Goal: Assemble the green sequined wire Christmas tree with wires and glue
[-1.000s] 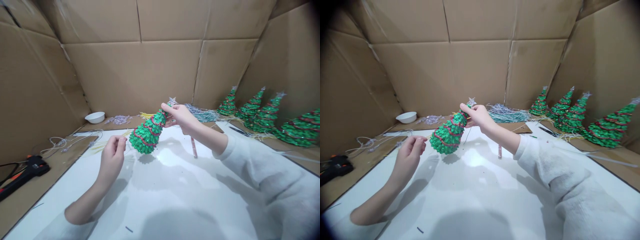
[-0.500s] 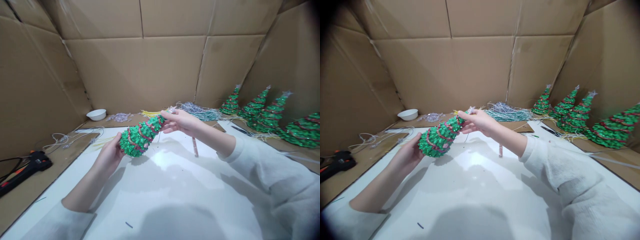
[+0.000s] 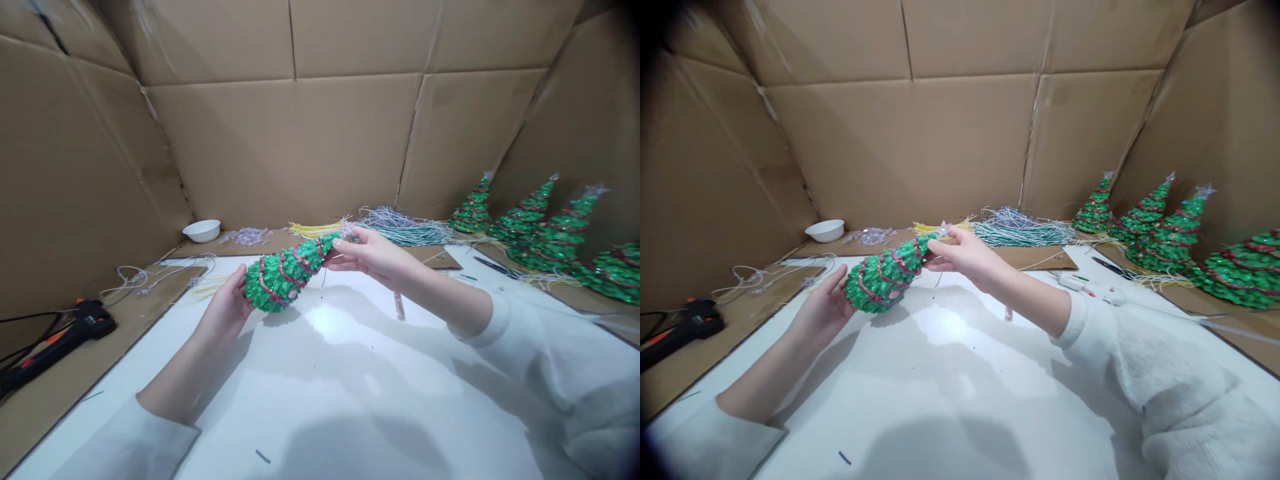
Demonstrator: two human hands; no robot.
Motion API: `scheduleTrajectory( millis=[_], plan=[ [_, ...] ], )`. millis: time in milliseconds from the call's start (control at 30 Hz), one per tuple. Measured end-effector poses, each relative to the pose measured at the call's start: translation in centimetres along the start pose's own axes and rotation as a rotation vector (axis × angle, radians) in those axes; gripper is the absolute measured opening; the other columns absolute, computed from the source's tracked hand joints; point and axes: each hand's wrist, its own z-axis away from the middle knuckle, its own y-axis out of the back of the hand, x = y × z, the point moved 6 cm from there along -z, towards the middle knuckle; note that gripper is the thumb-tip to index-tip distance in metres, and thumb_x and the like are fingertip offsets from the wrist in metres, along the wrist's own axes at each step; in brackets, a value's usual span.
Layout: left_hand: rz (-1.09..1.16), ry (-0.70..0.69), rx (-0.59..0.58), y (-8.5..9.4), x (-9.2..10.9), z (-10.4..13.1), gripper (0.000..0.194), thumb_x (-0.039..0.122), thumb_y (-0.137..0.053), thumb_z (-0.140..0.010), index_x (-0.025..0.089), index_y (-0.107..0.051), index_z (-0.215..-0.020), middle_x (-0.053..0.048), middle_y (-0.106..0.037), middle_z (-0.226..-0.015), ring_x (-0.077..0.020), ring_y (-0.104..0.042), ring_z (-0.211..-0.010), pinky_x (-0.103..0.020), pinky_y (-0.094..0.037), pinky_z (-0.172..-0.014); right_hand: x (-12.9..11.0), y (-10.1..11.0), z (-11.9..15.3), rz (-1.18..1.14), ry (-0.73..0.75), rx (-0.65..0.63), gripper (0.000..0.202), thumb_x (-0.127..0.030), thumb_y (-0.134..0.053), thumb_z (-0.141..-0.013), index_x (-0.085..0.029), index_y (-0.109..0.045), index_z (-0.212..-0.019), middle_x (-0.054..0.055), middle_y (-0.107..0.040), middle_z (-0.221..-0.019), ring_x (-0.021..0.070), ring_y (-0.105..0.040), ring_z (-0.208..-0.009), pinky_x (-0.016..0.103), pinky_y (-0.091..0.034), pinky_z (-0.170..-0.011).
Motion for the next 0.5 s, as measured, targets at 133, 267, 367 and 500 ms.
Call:
scheduleTrajectory(
  millis=[133, 267, 367, 500],
  plan=[
    [-0.137, -0.256, -0.145, -0.6, 1.2, 0.6, 0.028, 0.032, -0.058, -0.079, 0.017, -0.064, -0.102, -0.009, -0.067, -0.109, -0.0240, -0.061, -0.100, -0.033, -0.050, -0.082, 0.3, 0.2, 1.3, -0.013, 0.062, -0.012, 0.021, -0.009, -0.050, -0.084, -0.018, -0.056, -0.103, 0.008, -0.067, -0.106, 0.0123, -0.065, -0.095, 0.032, -0.048, -0.098],
    [-0.264, -0.424, -0.216, -0.8, 1.7, 1.7, 0.035, 0.032, -0.061, -0.078, 0.018, -0.059, -0.110, -0.010, -0.064, -0.113, -0.0251, -0.058, -0.103, -0.034, -0.047, -0.086, -0.3, 0.2, 3.3, 0.177, 0.171, -0.029, 0.025, -0.019, -0.055, -0.084, -0.021, -0.057, -0.109, 0.006, -0.064, -0.115, 0.0141, -0.061, -0.105, 0.036, -0.046, -0.100],
    [-0.430, -0.554, -0.187, -0.7, 1.8, 2.6, 0.030, 0.029, -0.061, -0.079, 0.019, -0.057, -0.107, -0.008, -0.063, -0.110, -0.0231, -0.057, -0.102, -0.032, -0.045, -0.087, -0.9, 0.4, 4.6, 0.328, 0.284, 0.007, 0.030, -0.019, -0.056, -0.083, -0.023, -0.057, -0.113, 0.006, -0.060, -0.122, 0.0146, -0.059, -0.109, 0.034, -0.049, -0.095],
    [-0.590, -0.736, -0.092, -0.4, 1.7, 3.4, 0.025, 0.025, -0.057, -0.082, 0.021, -0.054, -0.106, -0.005, -0.061, -0.104, -0.0202, -0.057, -0.098, -0.030, -0.043, -0.087, -1.4, 0.8, 5.2, 0.456, 0.508, 0.014, 0.032, -0.019, -0.056, -0.084, -0.022, -0.058, -0.116, 0.006, -0.060, -0.123, 0.0154, -0.056, -0.113, 0.030, -0.052, -0.090]
  ],
)
